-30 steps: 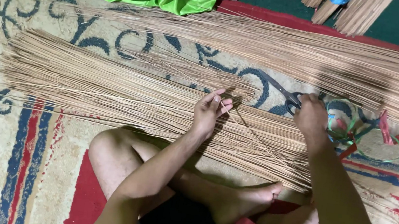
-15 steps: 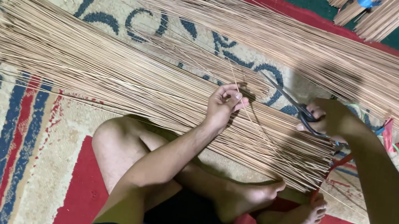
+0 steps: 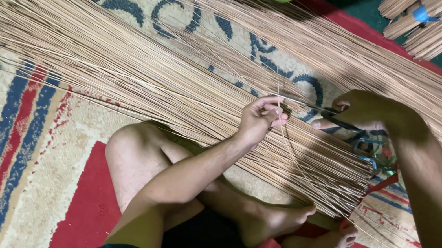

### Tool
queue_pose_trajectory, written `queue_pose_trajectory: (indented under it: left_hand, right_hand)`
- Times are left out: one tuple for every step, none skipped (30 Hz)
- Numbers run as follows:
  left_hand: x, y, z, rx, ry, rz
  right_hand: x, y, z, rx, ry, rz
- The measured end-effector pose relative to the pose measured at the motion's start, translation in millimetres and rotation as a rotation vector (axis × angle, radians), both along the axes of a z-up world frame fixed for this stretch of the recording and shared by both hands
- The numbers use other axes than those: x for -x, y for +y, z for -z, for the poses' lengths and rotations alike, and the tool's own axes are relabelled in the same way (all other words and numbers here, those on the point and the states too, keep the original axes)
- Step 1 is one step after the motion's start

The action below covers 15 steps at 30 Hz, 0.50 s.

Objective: Organizing and bundling thin wooden sticks on the floor using scissors

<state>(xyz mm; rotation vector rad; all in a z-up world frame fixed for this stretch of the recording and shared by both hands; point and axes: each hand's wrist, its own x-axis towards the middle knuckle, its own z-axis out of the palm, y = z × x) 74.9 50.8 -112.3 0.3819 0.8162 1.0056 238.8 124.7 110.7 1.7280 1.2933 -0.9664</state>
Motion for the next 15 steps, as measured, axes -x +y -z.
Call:
queue_pose_trajectory:
  left_hand:
    - [1.7,0.5,-4.1,0.002,-0.001,0.0]
    - [3.1,0.9,-8.2,0.012,0.02,0.027]
    - [4.5,1.2,-12.4,0.022,0.042,0.054]
    - [3.8,0.9,-11.5,0.023,0.041,0.053]
    - [3.2,0.6,-10.6,0.002,0.048,0.052]
    - [3.3,0.3,-9.8,-0.019,0.057,0.052]
    - [3.8,0.6,-10.5,-0.019,0.058,0.051]
    - [3.8,0.8,-11.1,-0.018,0.06,0.052]
    - [3.7,0.9,-11.6,-0.018,0.063,0.054]
    - [4.3,1.1,-13.5,-0.016,0.063,0.053]
    - [4.9,1.2,-15.3,-0.008,0.06,0.062]
    - [5.8,1.8,-17.1,0.0,0.057,0.071]
    - [4.7,1.8,-14.8,0.001,0.057,0.071]
    - [3.5,1.4,-12.5,-0.006,0.039,0.056]
    - [2.3,1.0,-10.2,-0.013,0.021,0.041]
  right_hand:
    - [5.3,2.9,-5.4,0.002,-0.001,0.0]
    - [10.4,5.6,-10.9,-0.006,0.013,0.027]
    - [15.4,8.2,-16.5,-0.013,0.027,0.055]
    - [9.9,12.4,-8.6,-0.012,0.027,0.054]
    - [4.4,16.6,-0.7,-0.001,0.027,0.055]
    - [-0.6,20.7,7.2,0.009,0.028,0.056]
    - [-0.9,22.0,9.3,0.01,0.029,0.055]
    - [-1.8,23.2,11.4,0.024,0.037,0.023]
    - [-2.7,24.4,13.6,0.037,0.045,-0.009]
    - [-2.4,25.1,13.0,0.039,0.045,-0.011]
    - [-2.2,25.8,12.3,0.045,0.06,-0.036]
    - [-1.9,26.7,11.7,0.052,0.076,-0.06]
    - [-2.4,28.1,12.7,0.053,0.077,-0.06]
    - [-3.0,29.0,13.6,0.048,0.087,-0.058]
    - [-3.8,29.9,14.5,0.044,0.098,-0.055]
